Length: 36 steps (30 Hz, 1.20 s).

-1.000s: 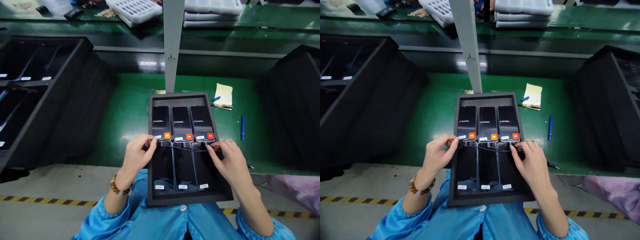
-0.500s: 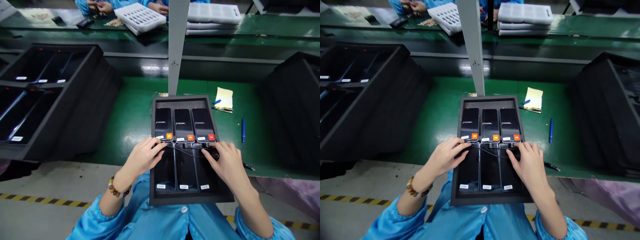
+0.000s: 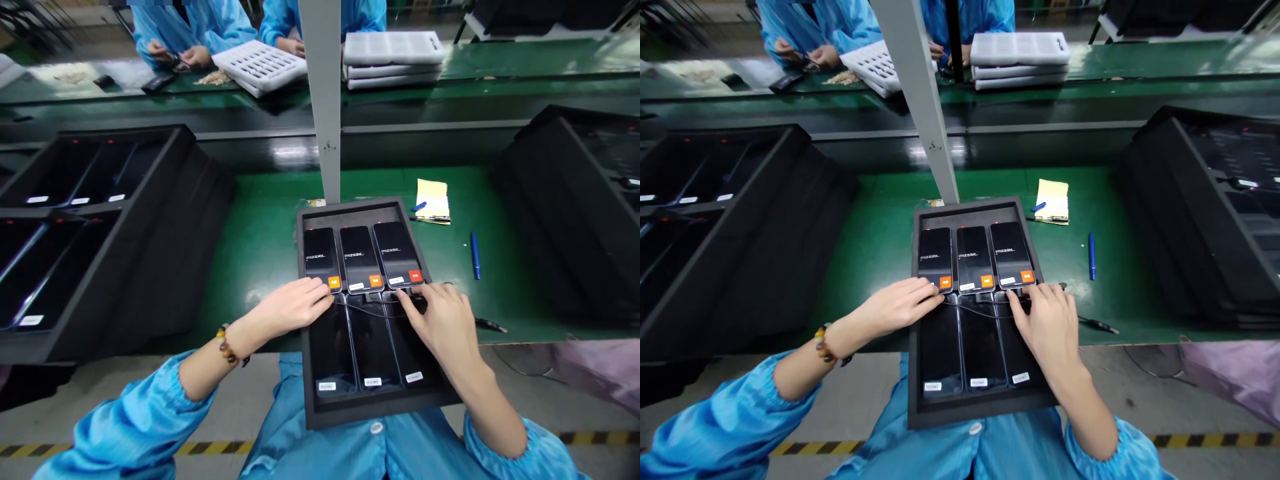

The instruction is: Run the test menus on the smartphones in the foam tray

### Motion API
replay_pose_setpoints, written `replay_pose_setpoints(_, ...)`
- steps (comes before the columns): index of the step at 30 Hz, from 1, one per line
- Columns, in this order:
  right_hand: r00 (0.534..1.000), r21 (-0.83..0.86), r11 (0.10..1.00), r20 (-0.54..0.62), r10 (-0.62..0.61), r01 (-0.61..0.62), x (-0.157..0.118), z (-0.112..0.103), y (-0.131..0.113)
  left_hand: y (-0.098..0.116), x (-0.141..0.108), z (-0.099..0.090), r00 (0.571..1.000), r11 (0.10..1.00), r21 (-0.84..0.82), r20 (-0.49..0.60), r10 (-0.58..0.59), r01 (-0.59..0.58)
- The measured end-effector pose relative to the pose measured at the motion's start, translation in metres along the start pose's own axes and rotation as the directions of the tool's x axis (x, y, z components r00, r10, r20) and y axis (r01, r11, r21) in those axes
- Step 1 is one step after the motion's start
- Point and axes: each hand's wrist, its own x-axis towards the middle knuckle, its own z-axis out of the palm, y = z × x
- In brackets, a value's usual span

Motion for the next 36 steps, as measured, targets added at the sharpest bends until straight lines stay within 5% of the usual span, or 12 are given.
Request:
replay_pose_setpoints(20, 0.995, 0.038, 0.999, -0.095, -0.008, 0.012, -0.005, 0.01, 0.0, -0.009, -0.008, 0.013, 0.977, 0.994, -0.08, -0.205, 0.056, -0.074)
replay_pose_setpoints(27, 0.983, 0.251, 0.964, -0.136, 0.123, -0.086, -0.01, 0.015, -0.002, -0.009, -0.008, 0.013, 0.979, 0.992, -0.096, -0.196, 0.065, -0.085)
replay_pose_setpoints(33, 0.879, 0.434, 0.834, -0.166, 0.447, -0.342, 0.022, -0.002, 0.056, -0.01, -0.01, 0.016, 0.974, 0.993, -0.064, -0.209, 0.088, -0.103)
replay_pose_setpoints(36, 0.871, 0.293, 0.87, -0.18, 0.457, -0.396, 0.056, -0.01, 0.074, -0.01, -0.01, 0.016, 0.974, 0.991, -0.093, -0.214, 0.073, -0.095)
